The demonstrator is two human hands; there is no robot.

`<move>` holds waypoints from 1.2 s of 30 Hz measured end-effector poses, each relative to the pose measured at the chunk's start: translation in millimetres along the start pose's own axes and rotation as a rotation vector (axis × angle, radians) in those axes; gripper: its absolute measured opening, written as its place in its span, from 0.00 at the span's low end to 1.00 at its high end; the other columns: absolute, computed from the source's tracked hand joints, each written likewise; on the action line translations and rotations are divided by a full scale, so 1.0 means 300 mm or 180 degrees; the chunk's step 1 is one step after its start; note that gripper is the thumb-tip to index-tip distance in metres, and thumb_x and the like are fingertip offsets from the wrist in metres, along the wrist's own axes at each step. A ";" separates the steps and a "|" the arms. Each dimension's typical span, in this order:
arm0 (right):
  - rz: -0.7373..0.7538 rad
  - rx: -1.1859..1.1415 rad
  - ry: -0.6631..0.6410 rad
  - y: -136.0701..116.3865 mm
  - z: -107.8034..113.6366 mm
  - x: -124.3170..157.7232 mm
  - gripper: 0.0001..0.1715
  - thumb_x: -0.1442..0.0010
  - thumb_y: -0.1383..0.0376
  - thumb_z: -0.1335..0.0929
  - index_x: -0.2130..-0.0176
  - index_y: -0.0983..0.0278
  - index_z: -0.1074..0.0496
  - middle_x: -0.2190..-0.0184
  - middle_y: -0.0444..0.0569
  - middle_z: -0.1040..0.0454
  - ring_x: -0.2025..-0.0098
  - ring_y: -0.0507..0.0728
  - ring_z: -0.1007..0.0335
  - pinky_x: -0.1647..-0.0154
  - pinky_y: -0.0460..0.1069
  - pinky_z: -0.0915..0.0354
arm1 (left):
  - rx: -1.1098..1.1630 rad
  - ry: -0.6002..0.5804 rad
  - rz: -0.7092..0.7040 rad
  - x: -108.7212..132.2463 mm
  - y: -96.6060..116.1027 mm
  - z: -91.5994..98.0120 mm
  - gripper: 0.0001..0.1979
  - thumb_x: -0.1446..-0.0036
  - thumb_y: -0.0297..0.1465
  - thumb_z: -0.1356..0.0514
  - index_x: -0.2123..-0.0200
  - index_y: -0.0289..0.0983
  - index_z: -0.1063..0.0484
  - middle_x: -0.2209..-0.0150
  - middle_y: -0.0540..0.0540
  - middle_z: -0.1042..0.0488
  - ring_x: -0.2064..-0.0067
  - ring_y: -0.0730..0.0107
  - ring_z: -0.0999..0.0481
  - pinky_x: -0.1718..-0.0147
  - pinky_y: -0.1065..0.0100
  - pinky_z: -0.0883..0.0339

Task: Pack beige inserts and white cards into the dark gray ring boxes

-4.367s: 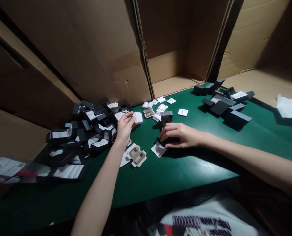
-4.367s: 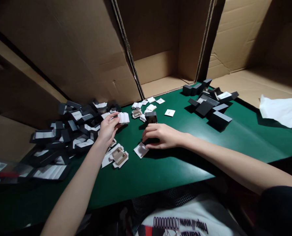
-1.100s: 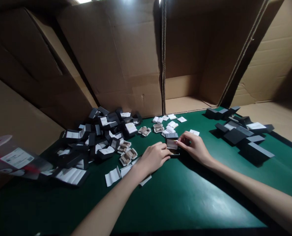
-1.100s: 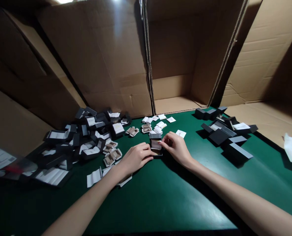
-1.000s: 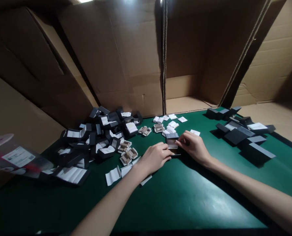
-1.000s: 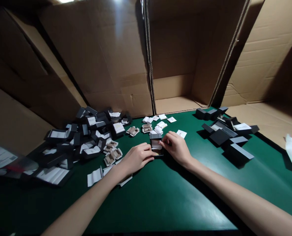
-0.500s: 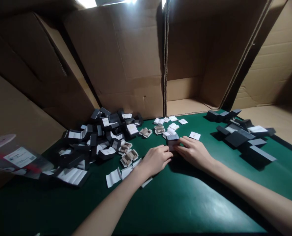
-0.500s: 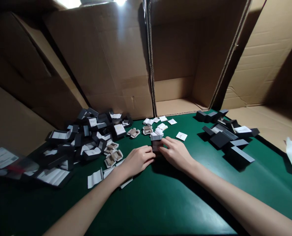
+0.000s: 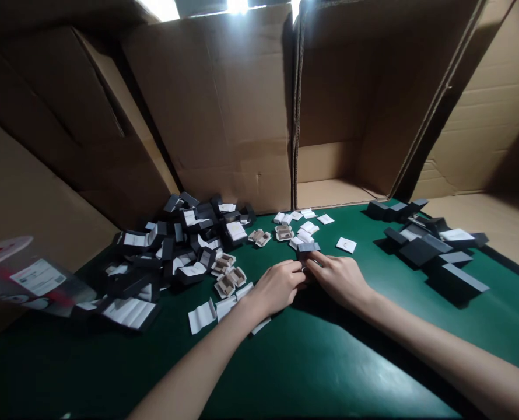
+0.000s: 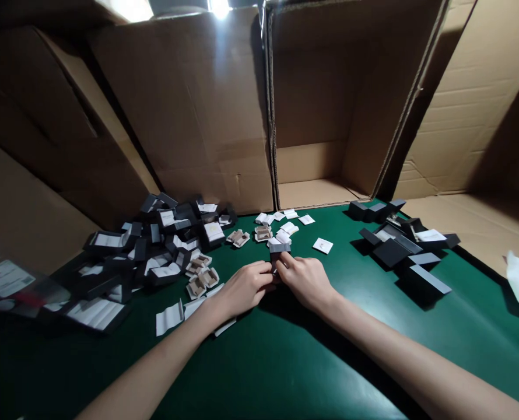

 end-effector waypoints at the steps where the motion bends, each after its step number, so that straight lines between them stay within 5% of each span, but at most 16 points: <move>1: -0.0060 0.0004 -0.0072 -0.003 0.003 -0.001 0.10 0.40 0.73 0.38 0.63 0.64 0.28 0.62 0.50 0.24 0.72 0.52 0.27 0.80 0.49 0.55 | -0.0002 0.0014 -0.0013 0.000 -0.001 -0.001 0.07 0.41 0.23 0.46 0.67 0.35 0.28 0.64 0.45 0.30 0.62 0.67 0.30 0.64 0.68 0.35; 11: -0.0015 -0.0072 -0.0274 0.008 -0.015 -0.005 0.11 0.39 0.73 0.40 0.64 0.65 0.29 0.61 0.52 0.25 0.73 0.52 0.28 0.80 0.48 0.55 | 0.0000 -0.0057 0.0051 -0.005 -0.001 0.000 0.07 0.42 0.24 0.45 0.65 0.36 0.27 0.64 0.45 0.29 0.61 0.67 0.29 0.63 0.68 0.34; 18: 0.0556 -0.0040 -0.0385 0.059 -0.002 0.035 0.23 0.42 0.75 0.41 0.50 0.58 0.31 0.42 0.52 0.34 0.76 0.48 0.31 0.80 0.45 0.50 | 0.0215 0.0086 0.0148 -0.005 -0.028 0.023 0.07 0.41 0.27 0.43 0.62 0.37 0.24 0.62 0.45 0.26 0.60 0.66 0.26 0.61 0.67 0.32; 22: 0.0623 -0.0010 -0.0284 0.079 -0.012 0.053 0.28 0.43 0.76 0.41 0.46 0.58 0.34 0.40 0.52 0.36 0.72 0.50 0.28 0.79 0.45 0.48 | 0.0336 0.0091 0.0135 -0.004 -0.041 0.021 0.08 0.41 0.28 0.43 0.61 0.37 0.24 0.60 0.44 0.26 0.61 0.66 0.26 0.61 0.67 0.32; 30: 0.0476 -0.0324 -0.0169 0.086 -0.018 0.045 0.23 0.41 0.76 0.42 0.47 0.65 0.35 0.51 0.53 0.27 0.69 0.52 0.27 0.77 0.45 0.46 | 0.0309 0.0040 0.0070 -0.005 -0.041 0.017 0.07 0.41 0.27 0.42 0.61 0.37 0.24 0.61 0.44 0.27 0.60 0.66 0.27 0.61 0.67 0.33; 36: 0.0559 0.0019 -0.0100 0.067 -0.026 0.051 0.19 0.39 0.73 0.40 0.52 0.60 0.30 0.43 0.50 0.33 0.69 0.52 0.28 0.78 0.46 0.44 | 0.0283 0.0079 0.0036 -0.010 -0.037 0.020 0.08 0.41 0.28 0.43 0.60 0.37 0.24 0.62 0.45 0.27 0.61 0.66 0.27 0.62 0.66 0.32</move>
Point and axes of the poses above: each hand's wrist, its own x-axis away from the middle knuckle, its own z-axis out of the back of the hand, y = z × x, the point moved 4 cm from there along -x, towards the middle knuckle
